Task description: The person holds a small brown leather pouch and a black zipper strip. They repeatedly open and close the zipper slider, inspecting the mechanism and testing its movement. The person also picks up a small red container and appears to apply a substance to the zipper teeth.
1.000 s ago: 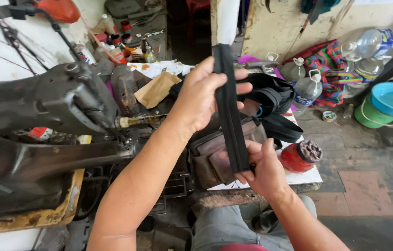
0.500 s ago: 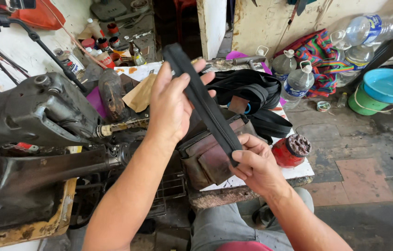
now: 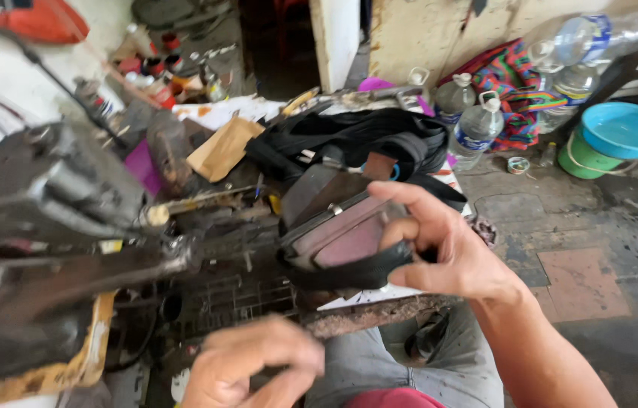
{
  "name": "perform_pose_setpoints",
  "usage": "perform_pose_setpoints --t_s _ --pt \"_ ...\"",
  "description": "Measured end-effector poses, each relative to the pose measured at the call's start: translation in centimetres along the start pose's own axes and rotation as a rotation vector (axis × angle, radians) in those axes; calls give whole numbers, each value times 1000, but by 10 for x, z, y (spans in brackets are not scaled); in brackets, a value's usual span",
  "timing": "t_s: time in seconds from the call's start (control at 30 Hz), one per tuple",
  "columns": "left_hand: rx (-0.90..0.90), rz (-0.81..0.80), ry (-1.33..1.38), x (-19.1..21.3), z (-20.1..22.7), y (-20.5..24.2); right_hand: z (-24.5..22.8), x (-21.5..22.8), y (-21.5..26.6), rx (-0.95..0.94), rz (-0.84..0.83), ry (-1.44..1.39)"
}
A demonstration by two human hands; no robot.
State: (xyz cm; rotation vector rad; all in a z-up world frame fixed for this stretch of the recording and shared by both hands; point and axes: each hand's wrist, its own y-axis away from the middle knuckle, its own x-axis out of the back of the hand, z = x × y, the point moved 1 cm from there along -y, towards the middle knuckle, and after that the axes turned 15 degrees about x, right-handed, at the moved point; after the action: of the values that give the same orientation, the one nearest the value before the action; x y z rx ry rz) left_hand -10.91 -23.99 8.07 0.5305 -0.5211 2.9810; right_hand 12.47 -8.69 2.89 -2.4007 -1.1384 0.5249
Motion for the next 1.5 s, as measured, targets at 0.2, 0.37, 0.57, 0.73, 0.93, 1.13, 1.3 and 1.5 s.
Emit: perform_pose_setpoints --t_s 0.2,0.37,0.57,0.73,0.93,1.13,1.3,1.5 --pt "270 -125 -241 -19 -16 -39 4 -24 7 -65 -63 44" --pt "601 -280 172 -45 -59 -50 -2 -21 31 -124 154 241" --pt "649 -308 385 -75 -76 -59 29 -12 84 -53 591 -22" --pt "679 -356 361 -98 -82 -68 39 -5 103 5 758 -143" --pt "638 -362 188 -104 -91 -80 32 4 110 -60 730 -78" --pt "632 -442 198 -107 -92 -85 40 11 116 -142 724 -28" --pt "623 -444 259 -109 -90 -85 38 12 114 -133 705 -14" --pt "633 -529 351 -102 -80 -97 31 14 112 -158 643 -3"
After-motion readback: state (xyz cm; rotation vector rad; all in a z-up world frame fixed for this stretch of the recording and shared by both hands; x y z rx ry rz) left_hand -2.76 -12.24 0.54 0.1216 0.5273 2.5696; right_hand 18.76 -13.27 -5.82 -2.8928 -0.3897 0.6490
